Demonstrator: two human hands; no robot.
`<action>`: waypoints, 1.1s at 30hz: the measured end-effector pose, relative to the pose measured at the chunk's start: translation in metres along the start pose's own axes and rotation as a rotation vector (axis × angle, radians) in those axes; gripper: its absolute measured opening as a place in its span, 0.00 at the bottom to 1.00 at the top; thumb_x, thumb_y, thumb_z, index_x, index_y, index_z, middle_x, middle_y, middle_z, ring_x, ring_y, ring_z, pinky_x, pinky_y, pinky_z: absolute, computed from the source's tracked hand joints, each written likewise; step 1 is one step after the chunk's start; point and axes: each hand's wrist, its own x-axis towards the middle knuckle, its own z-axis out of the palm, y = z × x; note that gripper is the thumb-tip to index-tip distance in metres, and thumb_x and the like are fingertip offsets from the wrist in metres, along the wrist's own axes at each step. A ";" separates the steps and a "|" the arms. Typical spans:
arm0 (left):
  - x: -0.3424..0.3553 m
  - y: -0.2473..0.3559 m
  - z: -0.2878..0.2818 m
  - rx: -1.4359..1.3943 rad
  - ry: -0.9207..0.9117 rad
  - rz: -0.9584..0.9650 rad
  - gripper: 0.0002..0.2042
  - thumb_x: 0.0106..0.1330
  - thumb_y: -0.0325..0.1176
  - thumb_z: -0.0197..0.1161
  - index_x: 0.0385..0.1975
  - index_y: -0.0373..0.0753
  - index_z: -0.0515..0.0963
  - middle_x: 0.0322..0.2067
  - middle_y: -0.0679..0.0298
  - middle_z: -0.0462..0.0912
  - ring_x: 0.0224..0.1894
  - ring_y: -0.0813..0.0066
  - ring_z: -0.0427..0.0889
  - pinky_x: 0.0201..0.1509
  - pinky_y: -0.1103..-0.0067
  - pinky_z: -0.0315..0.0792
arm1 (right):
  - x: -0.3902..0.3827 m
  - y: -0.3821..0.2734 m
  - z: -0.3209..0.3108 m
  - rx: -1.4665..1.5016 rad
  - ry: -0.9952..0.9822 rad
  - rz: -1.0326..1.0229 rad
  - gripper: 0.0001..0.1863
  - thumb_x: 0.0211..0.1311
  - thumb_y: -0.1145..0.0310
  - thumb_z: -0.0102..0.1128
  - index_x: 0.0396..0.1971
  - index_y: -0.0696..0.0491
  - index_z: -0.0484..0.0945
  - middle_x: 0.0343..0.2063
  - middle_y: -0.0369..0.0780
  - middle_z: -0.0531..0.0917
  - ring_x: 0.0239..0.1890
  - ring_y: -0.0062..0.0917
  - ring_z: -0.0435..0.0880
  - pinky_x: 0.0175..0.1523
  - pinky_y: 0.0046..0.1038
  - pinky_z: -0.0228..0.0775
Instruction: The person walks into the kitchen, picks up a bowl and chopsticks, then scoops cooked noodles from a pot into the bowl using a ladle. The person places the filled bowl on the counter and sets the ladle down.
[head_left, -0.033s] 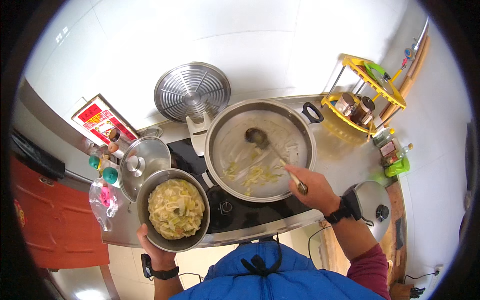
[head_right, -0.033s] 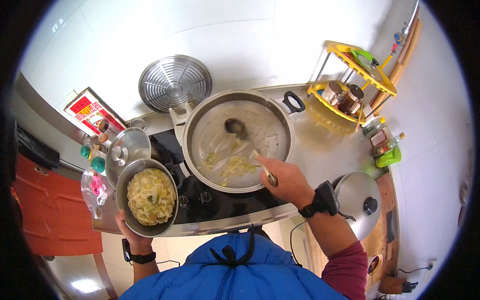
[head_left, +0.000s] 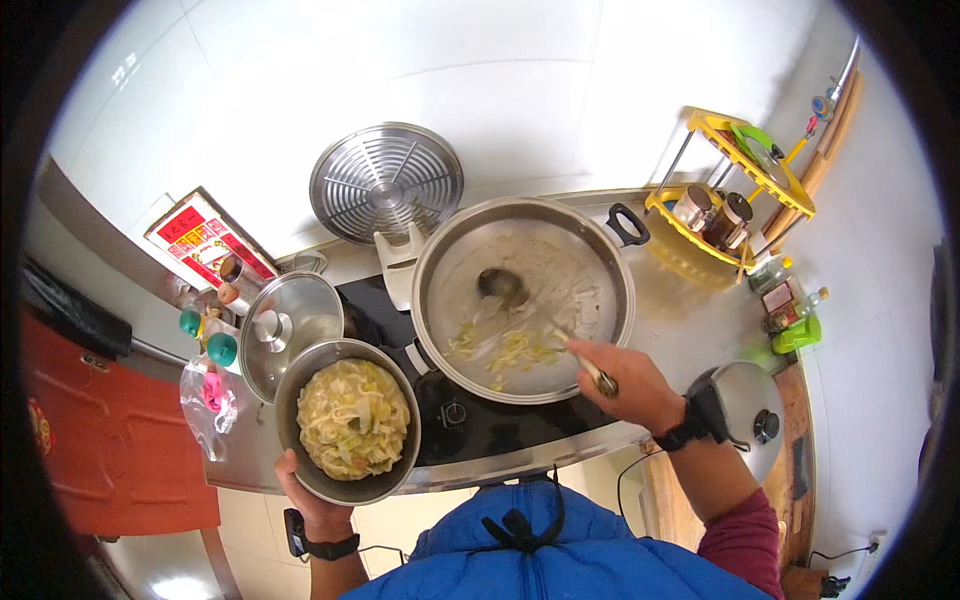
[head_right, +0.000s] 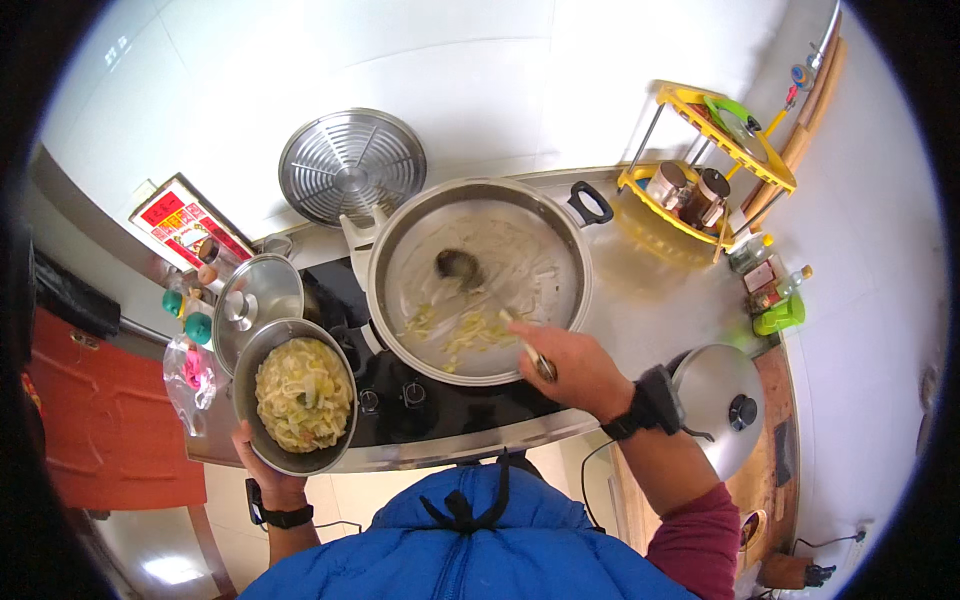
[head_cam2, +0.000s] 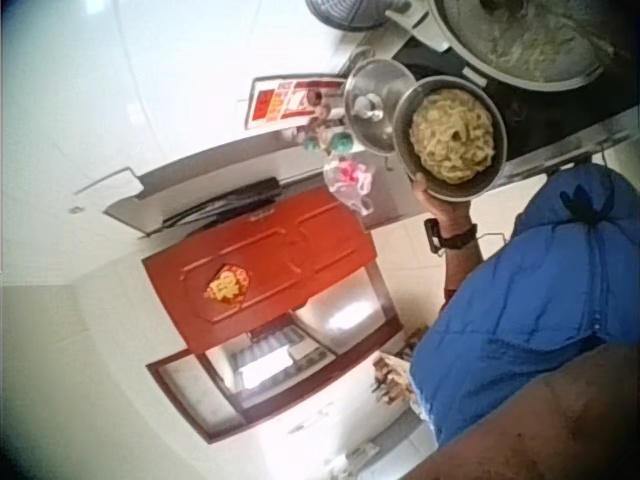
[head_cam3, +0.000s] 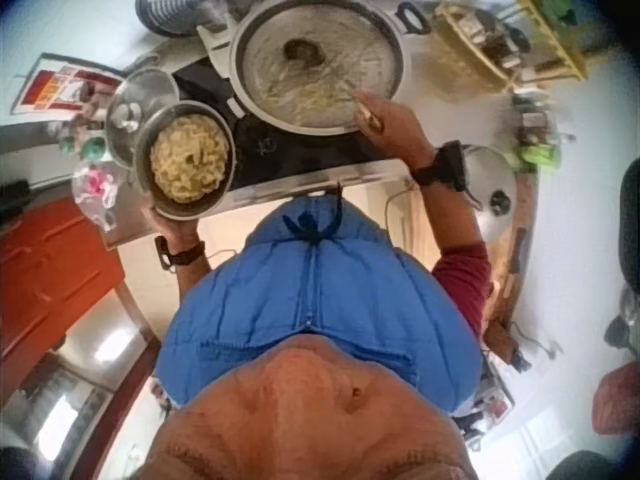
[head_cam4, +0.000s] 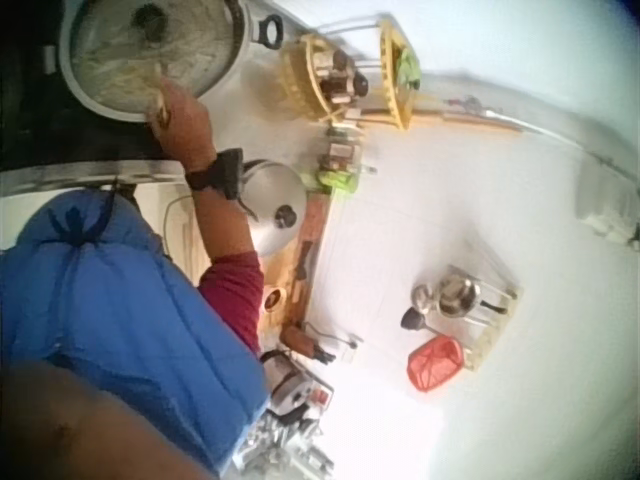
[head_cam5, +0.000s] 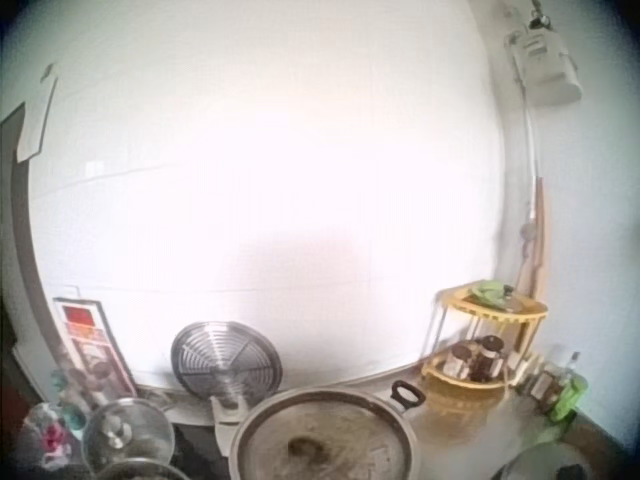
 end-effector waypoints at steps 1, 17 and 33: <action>-0.001 0.000 -0.002 -0.005 0.007 -0.006 0.35 0.65 0.53 0.56 0.67 0.36 0.66 0.64 0.52 0.74 0.62 0.53 0.76 0.65 0.59 0.72 | -0.003 -0.005 -0.005 0.012 -0.114 -0.039 0.22 0.64 0.66 0.62 0.57 0.51 0.77 0.40 0.48 0.86 0.40 0.46 0.85 0.45 0.39 0.79; 0.002 -0.010 -0.008 0.013 0.017 -0.020 0.37 0.64 0.55 0.56 0.69 0.36 0.64 0.65 0.51 0.72 0.63 0.53 0.75 0.66 0.59 0.71 | -0.025 -0.018 -0.052 0.148 -0.275 -0.138 0.21 0.62 0.71 0.64 0.56 0.50 0.80 0.37 0.44 0.85 0.37 0.41 0.85 0.43 0.34 0.79; 0.005 -0.011 0.002 0.015 0.092 -0.024 0.38 0.62 0.54 0.58 0.67 0.34 0.64 0.63 0.50 0.74 0.61 0.53 0.76 0.64 0.61 0.73 | -0.024 0.005 -0.058 -0.087 -0.088 -0.164 0.21 0.62 0.69 0.64 0.56 0.50 0.77 0.31 0.43 0.83 0.32 0.39 0.84 0.36 0.35 0.78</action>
